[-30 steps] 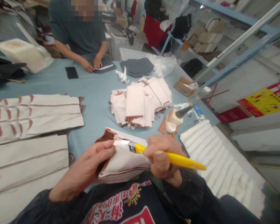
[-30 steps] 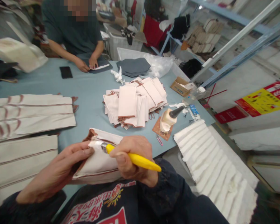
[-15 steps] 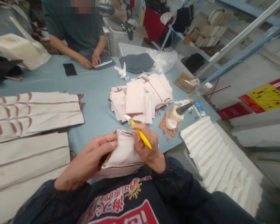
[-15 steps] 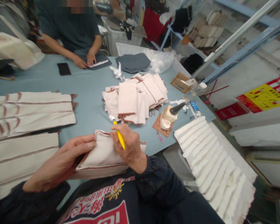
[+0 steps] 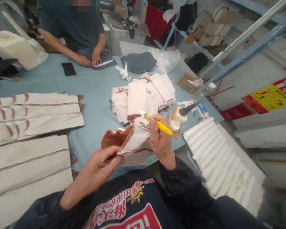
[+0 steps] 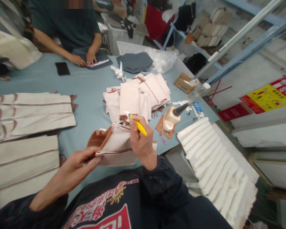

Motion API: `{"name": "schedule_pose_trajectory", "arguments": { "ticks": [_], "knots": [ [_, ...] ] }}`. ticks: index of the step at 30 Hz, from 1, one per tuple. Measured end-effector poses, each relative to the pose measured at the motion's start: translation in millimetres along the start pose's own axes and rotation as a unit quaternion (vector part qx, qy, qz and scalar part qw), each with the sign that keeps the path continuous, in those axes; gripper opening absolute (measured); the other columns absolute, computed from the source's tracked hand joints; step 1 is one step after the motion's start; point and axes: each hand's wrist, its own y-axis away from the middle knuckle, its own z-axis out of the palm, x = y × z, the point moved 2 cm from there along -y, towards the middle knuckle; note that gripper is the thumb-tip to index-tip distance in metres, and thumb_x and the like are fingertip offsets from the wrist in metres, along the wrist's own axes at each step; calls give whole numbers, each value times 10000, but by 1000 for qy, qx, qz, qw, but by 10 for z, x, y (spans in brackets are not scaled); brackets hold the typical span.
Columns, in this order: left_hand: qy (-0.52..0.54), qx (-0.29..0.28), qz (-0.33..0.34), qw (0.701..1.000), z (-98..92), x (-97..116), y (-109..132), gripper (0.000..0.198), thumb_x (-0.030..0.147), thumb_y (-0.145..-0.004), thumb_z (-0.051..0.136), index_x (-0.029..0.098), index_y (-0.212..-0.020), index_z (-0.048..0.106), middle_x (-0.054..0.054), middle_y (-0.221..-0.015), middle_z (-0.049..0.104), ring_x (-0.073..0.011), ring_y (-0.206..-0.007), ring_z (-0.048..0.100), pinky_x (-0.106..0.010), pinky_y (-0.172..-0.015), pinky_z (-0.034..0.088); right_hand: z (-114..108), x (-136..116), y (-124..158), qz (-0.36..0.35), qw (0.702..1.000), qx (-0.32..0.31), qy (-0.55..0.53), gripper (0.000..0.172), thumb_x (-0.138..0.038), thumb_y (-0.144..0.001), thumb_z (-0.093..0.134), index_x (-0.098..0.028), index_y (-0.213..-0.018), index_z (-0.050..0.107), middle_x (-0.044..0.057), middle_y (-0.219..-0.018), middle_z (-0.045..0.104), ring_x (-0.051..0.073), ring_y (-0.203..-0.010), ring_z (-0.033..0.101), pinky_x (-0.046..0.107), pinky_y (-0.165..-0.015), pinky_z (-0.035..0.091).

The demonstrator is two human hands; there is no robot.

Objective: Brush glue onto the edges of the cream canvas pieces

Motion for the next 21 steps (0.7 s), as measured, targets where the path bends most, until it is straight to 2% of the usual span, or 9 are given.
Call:
{"name": "schedule_pose_trajectory", "arguments": {
  "ticks": [2, 4, 6, 8, 11, 15, 18, 21],
  "knots": [
    [6, -24, 15, 1000, 46, 35, 1, 265, 271, -999, 526, 167, -932, 760, -35, -813, 766, -155, -708, 659, -224, -651, 509, 13, 67, 16, 1, 1000, 6, 11, 248, -333, -1078, 457, -195, -1006, 649, 8, -804, 680, 133, -700, 652, 279, -662, 548],
    [6, -29, 25, 999, 65, 72, 3, 279, 278, -1011, 511, 171, -878, 731, -21, -762, 730, -143, -667, 623, -219, -621, 483, -20, 107, 31, 12, 999, 26, 14, 257, -358, -1074, 469, -197, -1012, 659, -1, -763, 667, 133, -675, 650, 280, -653, 544],
    [-4, -19, 31, 999, 65, 106, 12, 297, 276, -1007, 508, 186, -777, 673, 11, -666, 656, -126, -591, 556, -215, -569, 445, -94, 81, 57, 33, 998, 52, -33, 277, -392, -1076, 466, -204, -995, 653, -24, -689, 628, 122, -611, 619, 268, -612, 532],
    [-25, -1, 38, 999, 55, 134, 31, 306, 263, -991, 515, 197, -713, 625, 23, -627, 618, -123, -566, 532, -215, -549, 432, -179, -20, 100, 74, 988, 57, -123, 323, -423, -1083, 455, -209, -933, 644, -54, -603, 562, 104, -515, 554, 235, -519, 488],
    [-70, 25, 51, 996, 34, 154, 86, 276, 232, -963, 525, 202, -722, 655, 1, -672, 683, -146, -618, 623, -219, -596, 486, -283, -254, 180, 143, 958, 41, -245, 380, -444, -1074, 495, -207, -814, 640, -90, -506, 437, 72, -382, 409, 187, -381, 345],
    [-117, 78, 77, 987, 0, 153, 173, 191, 195, -907, 581, 208, -767, 709, -22, -753, 781, -174, -696, 748, -213, -665, 553, -341, -486, 281, 168, 931, 30, -324, 361, -426, -1047, 567, -210, -769, 650, -104, -480, 374, 50, -340, 300, 171, -337, 239],
    [-115, 92, 101, 984, -8, 179, 198, 198, 160, -895, 569, 207, -758, 704, -6, -707, 776, -155, -645, 747, -195, -655, 554, -296, -539, 394, 166, 934, -10, -315, 327, -408, -1042, 573, -217, -798, 676, -89, -496, 430, 56, -357, 296, 184, -352, 241],
    [-103, 97, 107, 984, -2, 229, 185, 236, 135, -893, 556, 202, -697, 670, 19, -602, 713, -116, -507, 660, -175, -537, 493, -208, -562, 517, 161, 946, -66, -273, 352, -447, -1043, 538, -214, -822, 685, -66, -529, 482, 71, -370, 311, 212, -366, 279]
  ]
}}
